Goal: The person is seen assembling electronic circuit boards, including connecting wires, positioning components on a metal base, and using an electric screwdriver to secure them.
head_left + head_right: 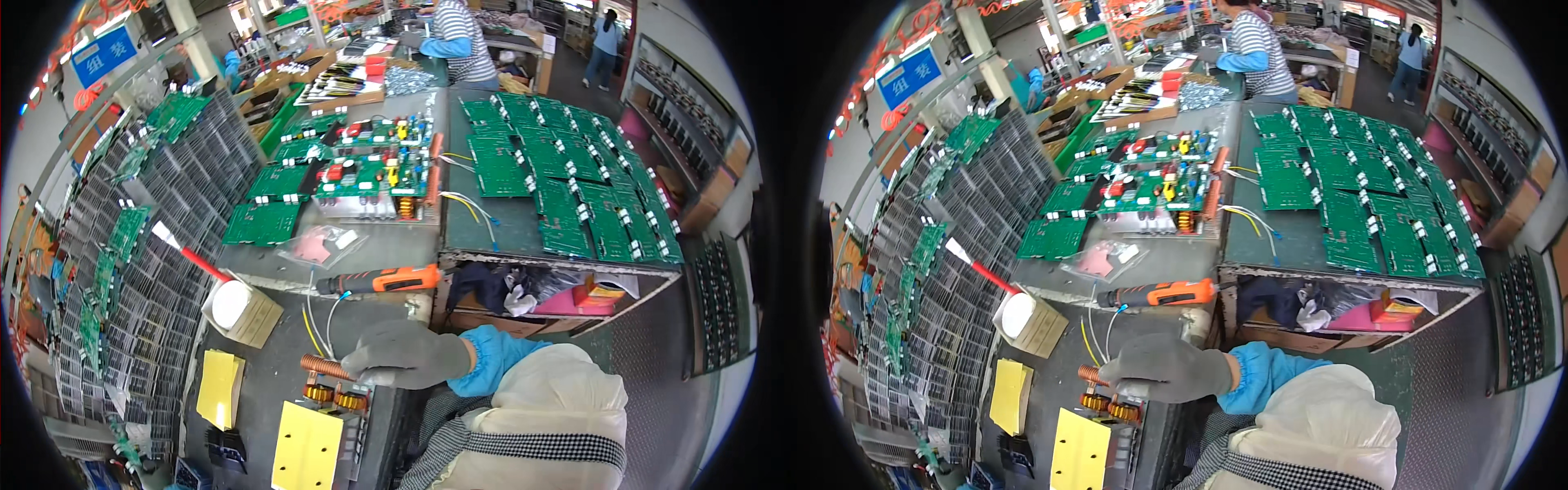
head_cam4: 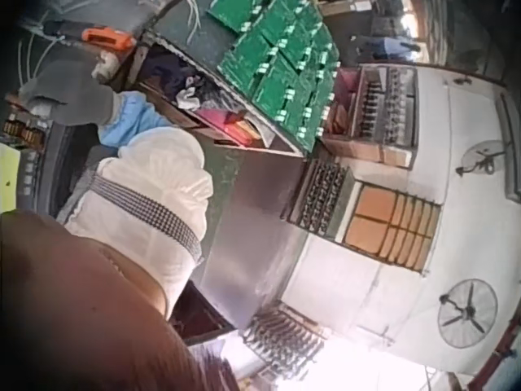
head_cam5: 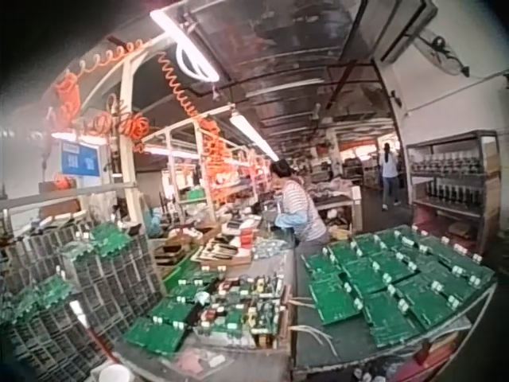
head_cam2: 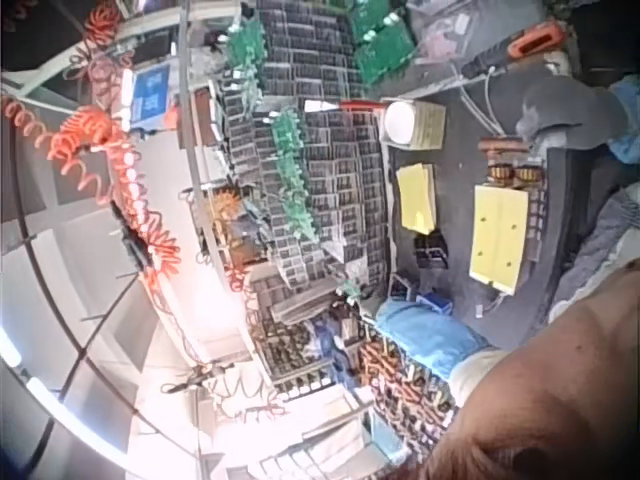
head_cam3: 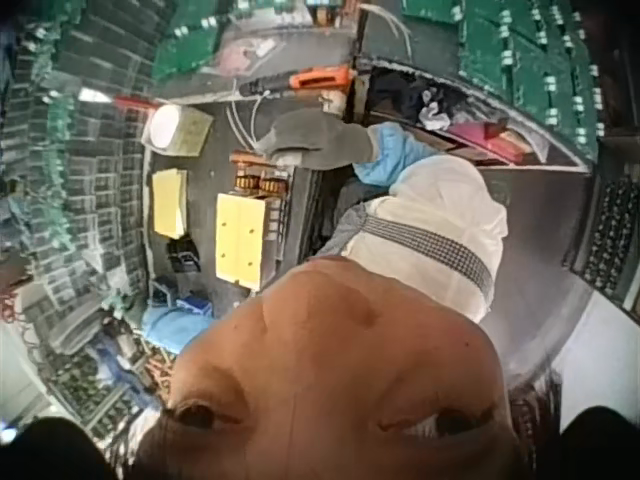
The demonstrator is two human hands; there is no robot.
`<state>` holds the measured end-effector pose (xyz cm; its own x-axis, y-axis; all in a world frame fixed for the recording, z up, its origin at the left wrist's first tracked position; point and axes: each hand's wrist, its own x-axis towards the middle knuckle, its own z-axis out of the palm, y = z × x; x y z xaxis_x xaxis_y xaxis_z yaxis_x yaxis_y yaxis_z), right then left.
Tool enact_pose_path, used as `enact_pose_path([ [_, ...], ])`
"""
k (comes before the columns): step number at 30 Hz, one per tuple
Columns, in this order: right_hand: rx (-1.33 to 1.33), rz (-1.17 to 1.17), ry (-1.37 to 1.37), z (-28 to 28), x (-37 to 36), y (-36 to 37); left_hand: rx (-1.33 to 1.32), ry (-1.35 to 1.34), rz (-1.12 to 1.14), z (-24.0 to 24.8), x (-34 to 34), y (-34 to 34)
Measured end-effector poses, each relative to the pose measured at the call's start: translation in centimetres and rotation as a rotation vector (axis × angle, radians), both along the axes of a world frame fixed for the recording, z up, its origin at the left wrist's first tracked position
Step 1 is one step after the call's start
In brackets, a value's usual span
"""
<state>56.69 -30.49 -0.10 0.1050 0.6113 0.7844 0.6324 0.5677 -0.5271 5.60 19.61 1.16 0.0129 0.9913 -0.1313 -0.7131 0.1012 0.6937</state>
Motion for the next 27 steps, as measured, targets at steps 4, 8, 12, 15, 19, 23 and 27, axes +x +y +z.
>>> enact_pose_path([
  [4,-0.029,0.110,0.131,0.8,-0.1,-2.4,0.162,-0.055,-0.051,5.7,-0.2,-11.2],
  [8,-0.144,0.383,0.310,2.3,-1.5,-2.4,0.356,-0.182,-0.256,10.4,-0.2,-25.0],
  [12,-0.233,0.832,0.821,3.4,-5.3,0.0,0.176,-0.186,-0.342,11.8,10.8,-39.2],
  [15,-0.216,0.867,0.806,4.7,-6.8,0.6,0.063,-0.260,-0.667,9.8,16.6,-44.9],
  [19,-0.146,1.077,0.823,6.4,-7.0,-2.5,-0.005,0.056,-0.701,7.8,22.7,-50.6],
  [23,-0.367,0.999,0.926,3.1,-4.3,-6.8,0.028,-0.109,-0.995,3.9,27.3,-51.7],
  [27,-0.281,0.968,1.094,2.0,-2.7,-9.8,-0.018,-0.128,-1.041,3.1,30.6,-53.4],
])
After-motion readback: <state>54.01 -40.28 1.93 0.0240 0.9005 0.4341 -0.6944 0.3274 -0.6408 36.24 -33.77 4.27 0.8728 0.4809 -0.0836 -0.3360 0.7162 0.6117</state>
